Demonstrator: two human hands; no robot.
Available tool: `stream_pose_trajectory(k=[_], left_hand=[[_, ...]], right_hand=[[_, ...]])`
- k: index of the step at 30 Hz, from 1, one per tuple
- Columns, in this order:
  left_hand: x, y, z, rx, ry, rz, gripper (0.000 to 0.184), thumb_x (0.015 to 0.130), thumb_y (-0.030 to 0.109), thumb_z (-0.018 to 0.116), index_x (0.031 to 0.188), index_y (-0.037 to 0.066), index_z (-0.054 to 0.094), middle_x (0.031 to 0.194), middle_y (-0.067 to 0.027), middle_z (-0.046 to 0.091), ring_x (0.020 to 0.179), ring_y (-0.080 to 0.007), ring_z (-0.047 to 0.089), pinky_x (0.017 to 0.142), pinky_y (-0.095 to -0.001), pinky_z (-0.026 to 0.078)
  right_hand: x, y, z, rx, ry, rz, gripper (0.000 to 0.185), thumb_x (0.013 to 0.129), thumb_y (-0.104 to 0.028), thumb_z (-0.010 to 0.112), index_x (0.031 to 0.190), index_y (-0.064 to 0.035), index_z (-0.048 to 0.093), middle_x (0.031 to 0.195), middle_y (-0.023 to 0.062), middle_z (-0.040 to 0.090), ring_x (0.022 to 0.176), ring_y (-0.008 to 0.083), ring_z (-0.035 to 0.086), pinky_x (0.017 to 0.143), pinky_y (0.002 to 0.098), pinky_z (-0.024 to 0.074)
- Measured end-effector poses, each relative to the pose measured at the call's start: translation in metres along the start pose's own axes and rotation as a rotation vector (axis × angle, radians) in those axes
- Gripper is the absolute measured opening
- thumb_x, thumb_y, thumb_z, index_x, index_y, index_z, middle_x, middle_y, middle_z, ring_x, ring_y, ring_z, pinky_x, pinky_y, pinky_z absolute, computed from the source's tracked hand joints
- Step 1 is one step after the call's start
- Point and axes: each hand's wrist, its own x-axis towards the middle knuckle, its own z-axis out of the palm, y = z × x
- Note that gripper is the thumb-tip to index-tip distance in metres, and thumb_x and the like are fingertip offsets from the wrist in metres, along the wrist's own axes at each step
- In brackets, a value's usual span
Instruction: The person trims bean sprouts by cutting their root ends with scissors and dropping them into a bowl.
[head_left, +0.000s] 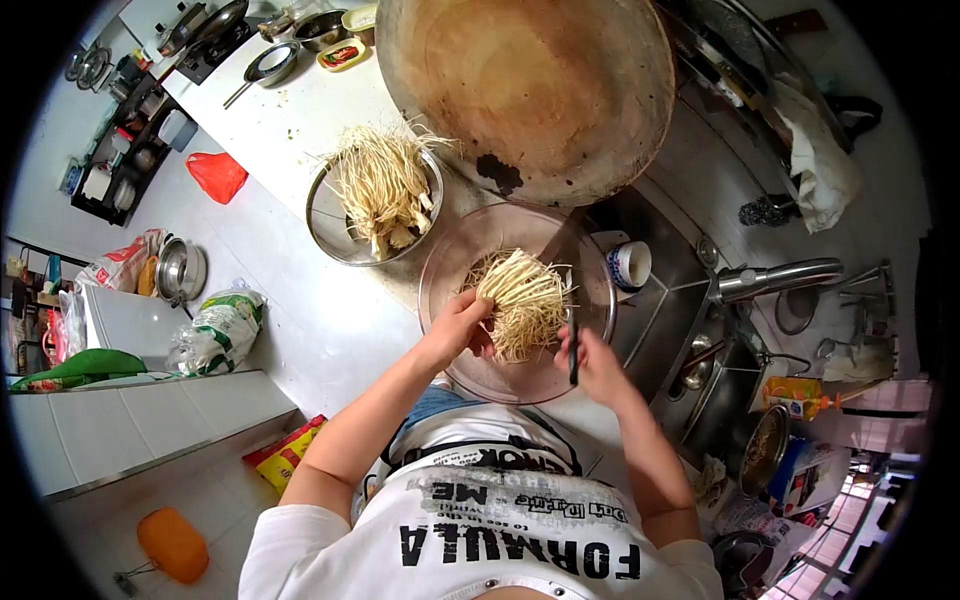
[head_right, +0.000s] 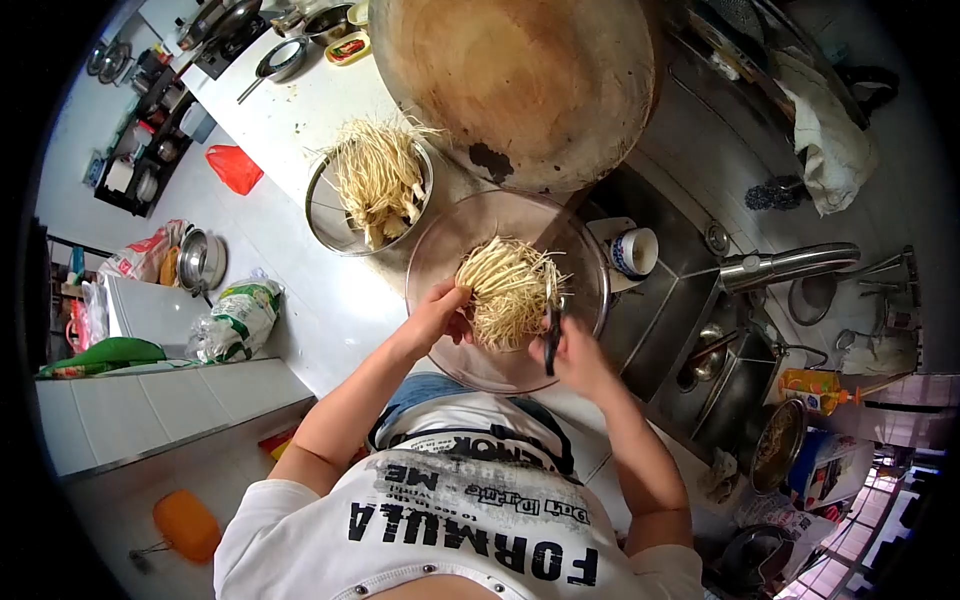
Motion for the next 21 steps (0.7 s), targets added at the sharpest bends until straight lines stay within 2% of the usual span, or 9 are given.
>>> stream_pose_trajectory(k=[1,4,8,11,12,13,15,18,21], left_hand=[[0.001,0.001,0.0,0.003,-0.003,0.0,0.023,0.088,0.025,0.043,0.094,0.003,0.046,0.073,-0.0064,0.051,0.045,-0.0143,0.055,0.037,-0.0225,0.041],[0.001,0.005,0.006,0.015,0.067,0.024,0.021,0.087,0.023,0.043,0.086,0.003,0.049,0.067,-0.0043,0.05,0.039,-0.0133,0.052,0.033,-0.0229,0.036],[-0.003,0.009,0.017,0.139,0.047,0.049,0.02,0.085,0.021,0.046,0.082,0.001,0.05,0.063,-0.0032,0.05,0.039,-0.0108,0.048,0.035,-0.0229,0.035],[-0.01,0.014,0.027,0.286,0.023,0.052,0.02,0.084,0.02,0.046,0.079,0.001,0.05,0.059,-0.0019,0.048,0.039,-0.0101,0.047,0.036,-0.0235,0.035],[-0.01,0.011,0.028,0.33,0.024,0.079,0.02,0.083,0.02,0.047,0.078,0.001,0.052,0.055,-0.0012,0.046,0.038,-0.0096,0.045,0.036,-0.0242,0.035],[-0.011,0.011,0.028,0.33,0.024,0.077,0.02,0.083,0.02,0.047,0.078,0.001,0.052,0.055,-0.0012,0.046,0.038,-0.0096,0.045,0.036,-0.0242,0.035],[-0.011,0.015,0.029,0.452,0.033,0.047,0.022,0.08,0.02,0.049,0.077,-0.001,0.053,0.055,-0.0032,0.047,0.044,-0.0114,0.046,0.041,-0.0264,0.037],[-0.007,0.015,0.023,0.654,0.025,0.128,0.026,0.078,0.022,0.051,0.077,-0.004,0.054,0.055,-0.0073,0.049,0.051,-0.0142,0.046,0.048,-0.0301,0.038],[0.0,0.014,0.015,0.758,0.014,0.147,0.029,0.077,0.024,0.052,0.076,-0.006,0.053,0.058,-0.0105,0.05,0.056,-0.0164,0.046,0.053,-0.032,0.039]], right_hand=[[-0.007,-0.007,0.002,-0.276,-0.084,0.044,0.04,0.082,-0.033,0.058,0.102,-0.0006,0.046,0.088,0.0075,0.051,0.073,0.0113,0.052,0.063,0.023,0.0427],[-0.009,0.003,0.008,-0.38,-0.239,0.021,0.05,0.081,-0.038,0.058,0.106,0.0025,0.045,0.093,0.0141,0.049,0.075,0.0185,0.053,0.067,0.028,0.0435],[0.005,-0.001,0.013,-0.434,-0.232,-0.035,0.053,0.077,-0.039,0.062,0.104,0.0032,0.046,0.093,0.0187,0.048,0.078,0.0261,0.053,0.07,0.0336,0.0428],[0.012,-0.003,0.011,-0.356,-0.273,0.099,0.05,0.077,-0.039,0.061,0.101,0.0035,0.047,0.091,0.0178,0.05,0.077,0.0253,0.053,0.069,0.0328,0.0426],[0.013,-0.007,0.01,-0.321,-0.249,0.054,0.044,0.078,-0.035,0.061,0.097,0.0029,0.05,0.083,0.0126,0.053,0.071,0.0198,0.052,0.065,0.0302,0.0426],[0.012,-0.006,0.012,-0.32,-0.25,0.055,0.044,0.078,-0.035,0.061,0.097,0.0029,0.05,0.083,0.0126,0.053,0.071,0.0198,0.052,0.065,0.0302,0.0426],[0.014,-0.002,0.013,-0.197,-0.22,0.072,0.038,0.078,-0.032,0.062,0.092,0.0022,0.052,0.078,0.0073,0.055,0.067,0.0124,0.05,0.06,0.0269,0.0416],[0.012,0.007,0.024,0.032,-0.121,0.007,0.037,0.075,-0.034,0.064,0.08,0.0013,0.056,0.07,0.0126,0.058,0.062,0.0189,0.054,0.058,0.033,0.0419],[0.01,0.005,0.029,-0.027,-0.079,0.108,0.031,0.076,-0.029,0.064,0.08,0.0016,0.059,0.064,0.01,0.058,0.058,0.0142,0.052,0.055,0.031,0.0413]])
